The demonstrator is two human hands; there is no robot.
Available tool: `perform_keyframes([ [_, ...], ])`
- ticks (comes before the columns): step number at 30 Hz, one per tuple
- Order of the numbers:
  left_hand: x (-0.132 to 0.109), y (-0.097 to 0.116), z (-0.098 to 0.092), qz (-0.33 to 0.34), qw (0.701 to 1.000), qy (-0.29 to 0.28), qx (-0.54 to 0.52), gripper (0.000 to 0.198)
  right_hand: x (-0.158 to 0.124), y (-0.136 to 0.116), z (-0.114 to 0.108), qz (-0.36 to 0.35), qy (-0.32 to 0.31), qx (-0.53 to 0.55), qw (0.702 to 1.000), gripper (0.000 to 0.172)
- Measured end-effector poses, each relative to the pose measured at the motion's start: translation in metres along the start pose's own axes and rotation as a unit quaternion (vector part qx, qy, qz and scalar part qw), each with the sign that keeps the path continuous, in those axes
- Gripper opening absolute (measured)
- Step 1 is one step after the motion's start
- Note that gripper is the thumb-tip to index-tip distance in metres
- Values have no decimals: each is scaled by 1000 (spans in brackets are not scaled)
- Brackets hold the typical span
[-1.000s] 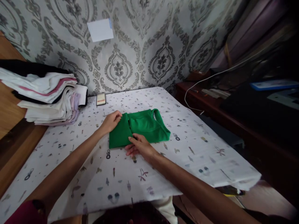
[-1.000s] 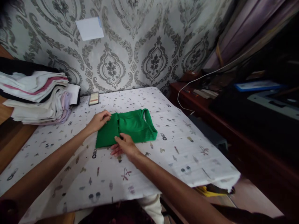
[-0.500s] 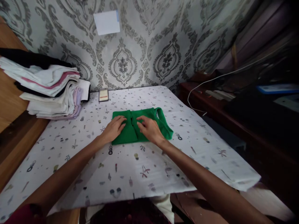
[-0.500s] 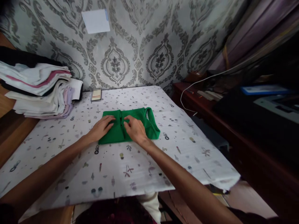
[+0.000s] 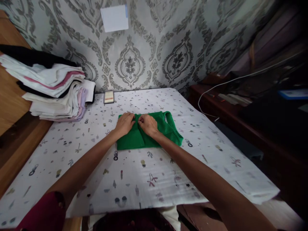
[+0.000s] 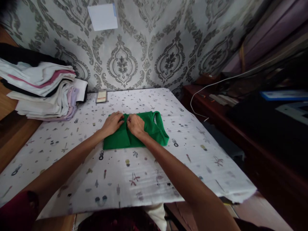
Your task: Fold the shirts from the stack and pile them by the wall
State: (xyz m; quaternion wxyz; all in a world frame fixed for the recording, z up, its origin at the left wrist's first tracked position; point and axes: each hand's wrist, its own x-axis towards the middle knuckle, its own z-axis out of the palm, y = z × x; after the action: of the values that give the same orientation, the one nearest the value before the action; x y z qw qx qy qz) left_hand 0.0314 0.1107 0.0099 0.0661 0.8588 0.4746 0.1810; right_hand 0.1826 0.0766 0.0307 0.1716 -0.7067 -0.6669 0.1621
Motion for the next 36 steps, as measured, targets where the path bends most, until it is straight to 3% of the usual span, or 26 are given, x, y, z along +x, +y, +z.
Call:
perform_keyframes([
  [9,12,-10,-7,-51,990,70,-116,7,-4,-2,-9,-4,-11,25,1000,18],
  [14,11,-9,-6,-50,985,32,-165,10,-3,2,-10,4,-30,31,999,16],
  [18,8,-17,-5,-27,982,43,-184,22,-10,6,-11,-15,-13,44,999,17],
  [25,25,-31,0,-5,998,18,-68,16,-36,7,-4,-100,29,43,994,20],
  [28,32,-33,7,-2,999,11,-50,7,-40,8,2,-98,9,14,995,23],
  [36,35,-35,11,-42,998,30,-33,10,-37,14,7,-89,4,34,995,11],
])
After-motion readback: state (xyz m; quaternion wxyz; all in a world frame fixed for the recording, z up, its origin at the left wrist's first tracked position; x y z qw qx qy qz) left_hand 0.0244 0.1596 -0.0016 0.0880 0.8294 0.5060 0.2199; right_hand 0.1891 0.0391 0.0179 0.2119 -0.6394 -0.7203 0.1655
